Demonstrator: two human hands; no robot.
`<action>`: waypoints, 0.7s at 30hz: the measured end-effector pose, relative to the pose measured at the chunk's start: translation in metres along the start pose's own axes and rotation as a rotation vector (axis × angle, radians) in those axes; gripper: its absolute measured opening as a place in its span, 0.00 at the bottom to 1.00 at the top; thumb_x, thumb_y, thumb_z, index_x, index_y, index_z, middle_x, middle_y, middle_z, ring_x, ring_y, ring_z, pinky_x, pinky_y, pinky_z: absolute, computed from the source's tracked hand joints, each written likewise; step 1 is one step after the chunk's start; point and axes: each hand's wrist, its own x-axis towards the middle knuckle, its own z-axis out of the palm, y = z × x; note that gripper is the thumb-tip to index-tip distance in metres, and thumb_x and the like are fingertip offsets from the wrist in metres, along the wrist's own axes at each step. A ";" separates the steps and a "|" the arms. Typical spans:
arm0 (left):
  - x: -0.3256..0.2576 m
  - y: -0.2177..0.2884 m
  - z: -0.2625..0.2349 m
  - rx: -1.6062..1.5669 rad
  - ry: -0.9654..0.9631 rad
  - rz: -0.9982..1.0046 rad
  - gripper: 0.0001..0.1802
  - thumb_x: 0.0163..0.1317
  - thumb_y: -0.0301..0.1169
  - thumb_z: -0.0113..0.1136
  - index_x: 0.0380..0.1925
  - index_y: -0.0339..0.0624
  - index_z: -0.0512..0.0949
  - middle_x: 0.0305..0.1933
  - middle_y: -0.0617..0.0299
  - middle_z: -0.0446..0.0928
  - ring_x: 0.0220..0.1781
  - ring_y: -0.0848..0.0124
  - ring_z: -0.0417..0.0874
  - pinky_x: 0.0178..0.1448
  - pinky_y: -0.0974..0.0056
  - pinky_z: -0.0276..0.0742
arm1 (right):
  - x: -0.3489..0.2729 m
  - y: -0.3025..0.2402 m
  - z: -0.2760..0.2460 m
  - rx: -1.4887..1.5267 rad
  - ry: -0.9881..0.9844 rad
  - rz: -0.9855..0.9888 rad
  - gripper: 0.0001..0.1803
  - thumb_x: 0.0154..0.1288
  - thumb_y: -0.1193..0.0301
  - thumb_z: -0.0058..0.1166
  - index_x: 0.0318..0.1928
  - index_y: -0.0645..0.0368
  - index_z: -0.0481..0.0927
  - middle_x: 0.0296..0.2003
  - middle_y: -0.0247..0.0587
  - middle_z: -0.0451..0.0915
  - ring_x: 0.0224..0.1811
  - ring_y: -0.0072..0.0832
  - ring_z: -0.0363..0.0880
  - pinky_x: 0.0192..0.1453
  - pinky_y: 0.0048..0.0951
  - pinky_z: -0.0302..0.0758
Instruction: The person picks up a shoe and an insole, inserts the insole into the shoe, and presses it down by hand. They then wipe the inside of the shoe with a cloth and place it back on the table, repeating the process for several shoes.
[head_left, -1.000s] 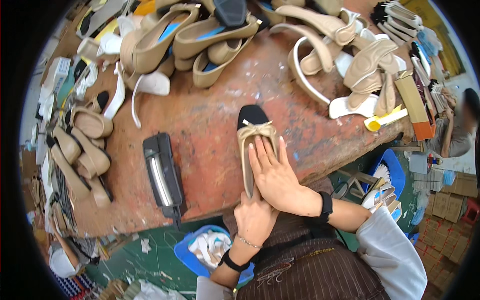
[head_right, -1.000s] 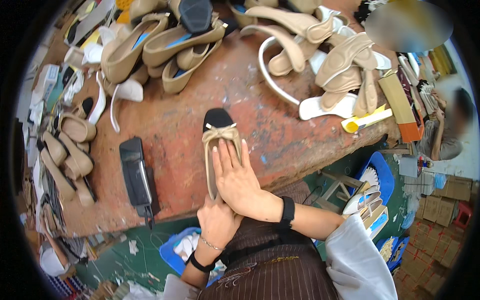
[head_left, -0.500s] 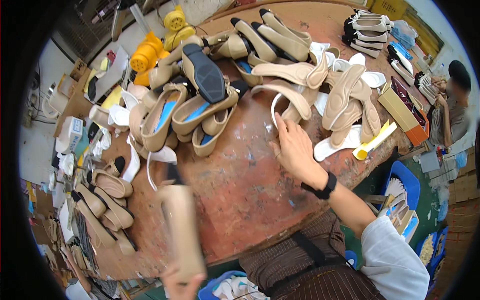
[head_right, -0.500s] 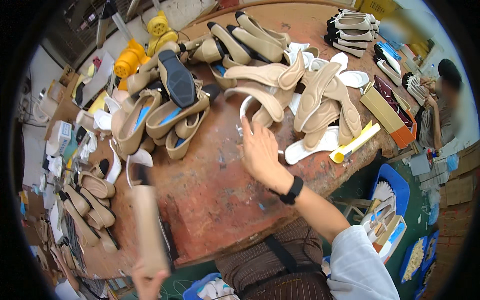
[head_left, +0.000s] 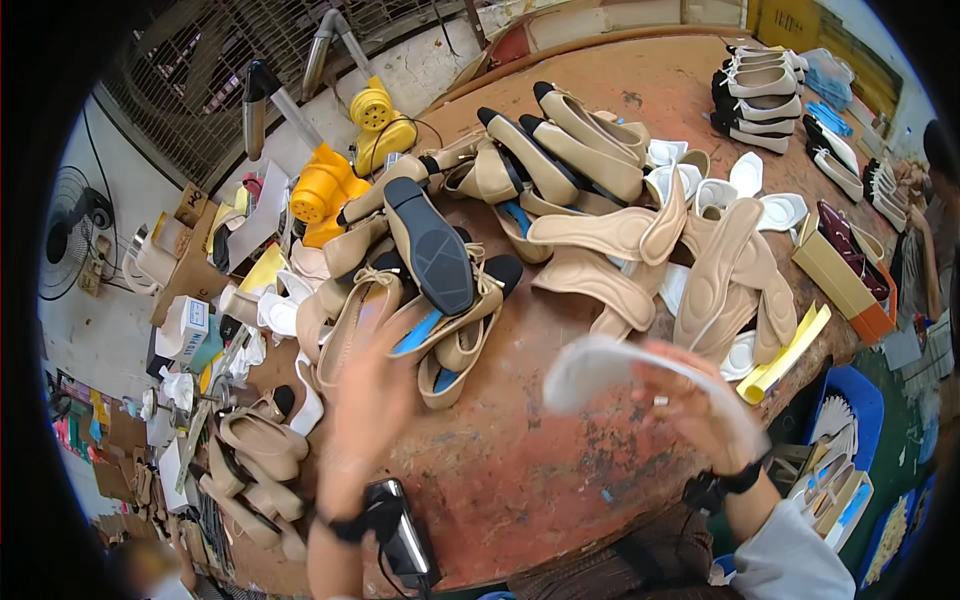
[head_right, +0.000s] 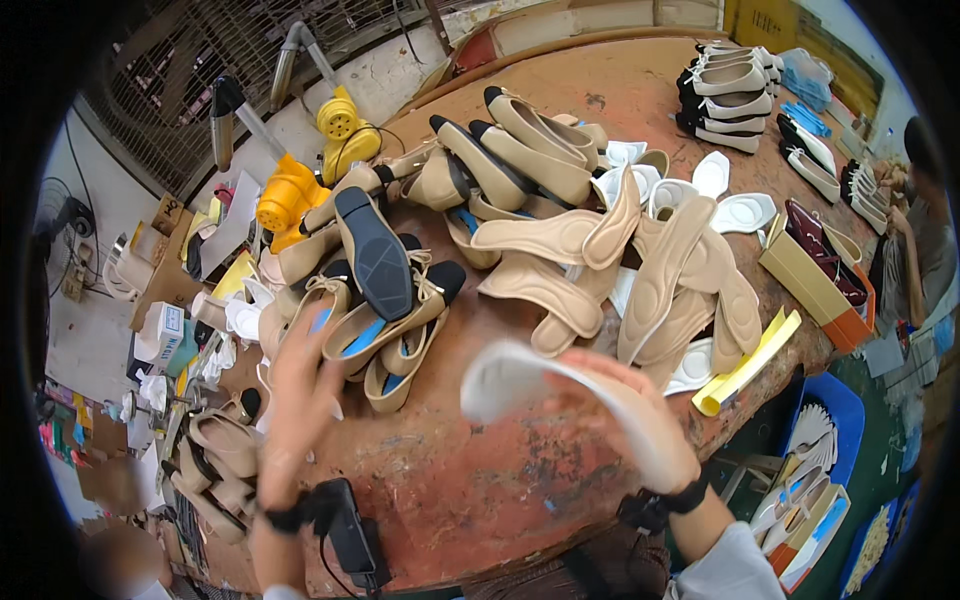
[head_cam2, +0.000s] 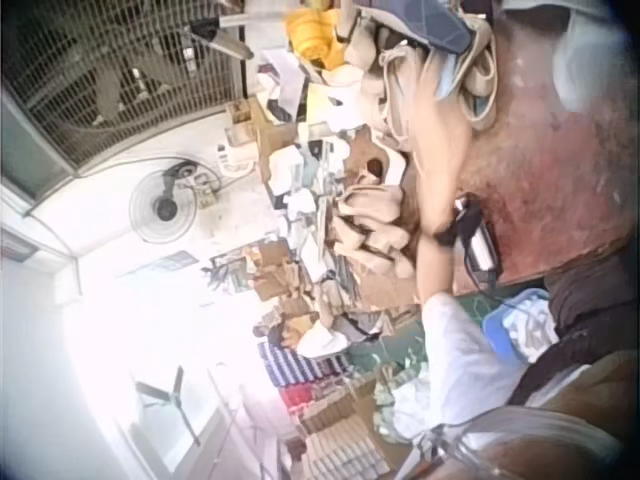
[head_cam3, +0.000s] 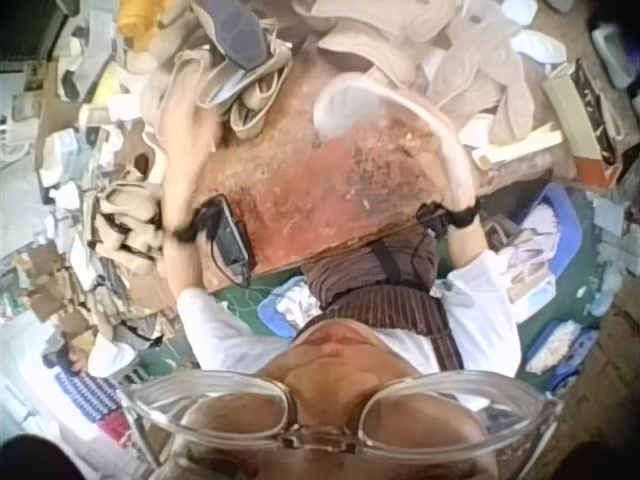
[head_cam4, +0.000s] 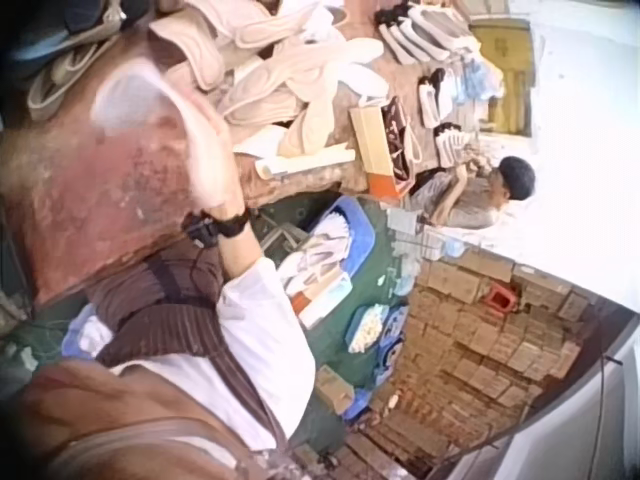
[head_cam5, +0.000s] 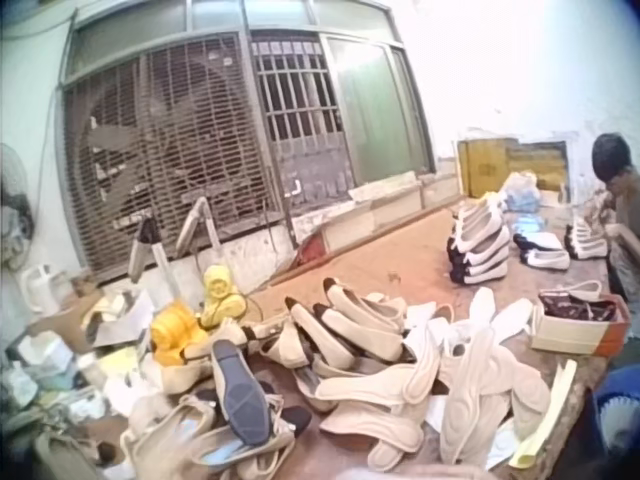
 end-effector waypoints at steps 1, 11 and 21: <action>0.040 -0.003 0.051 -0.027 -0.020 0.211 0.29 0.54 0.15 0.53 0.60 0.34 0.74 0.69 0.41 0.68 0.72 0.47 0.68 0.76 0.54 0.61 | -0.010 0.015 -0.026 -0.172 -0.145 -0.147 0.31 0.70 0.60 0.58 0.66 0.66 0.70 0.49 0.50 0.84 0.43 0.33 0.86 0.37 0.26 0.83; 0.183 -0.042 0.205 0.214 0.075 -0.279 0.21 0.47 0.39 0.73 0.36 0.33 0.83 0.40 0.43 0.84 0.42 0.50 0.86 0.53 0.54 0.81 | -0.040 0.055 -0.044 -0.088 0.066 0.315 0.19 0.71 0.68 0.57 0.56 0.68 0.80 0.47 0.42 0.84 0.47 0.27 0.83 0.54 0.30 0.79; 0.001 0.057 0.041 -0.694 0.207 -0.309 0.11 0.56 0.34 0.71 0.34 0.38 0.83 0.33 0.66 0.80 0.34 0.78 0.78 0.37 0.72 0.72 | -0.016 0.056 -0.070 0.166 -0.015 0.060 0.38 0.76 0.41 0.38 0.61 0.67 0.71 0.46 0.47 0.82 0.35 0.26 0.83 0.37 0.27 0.83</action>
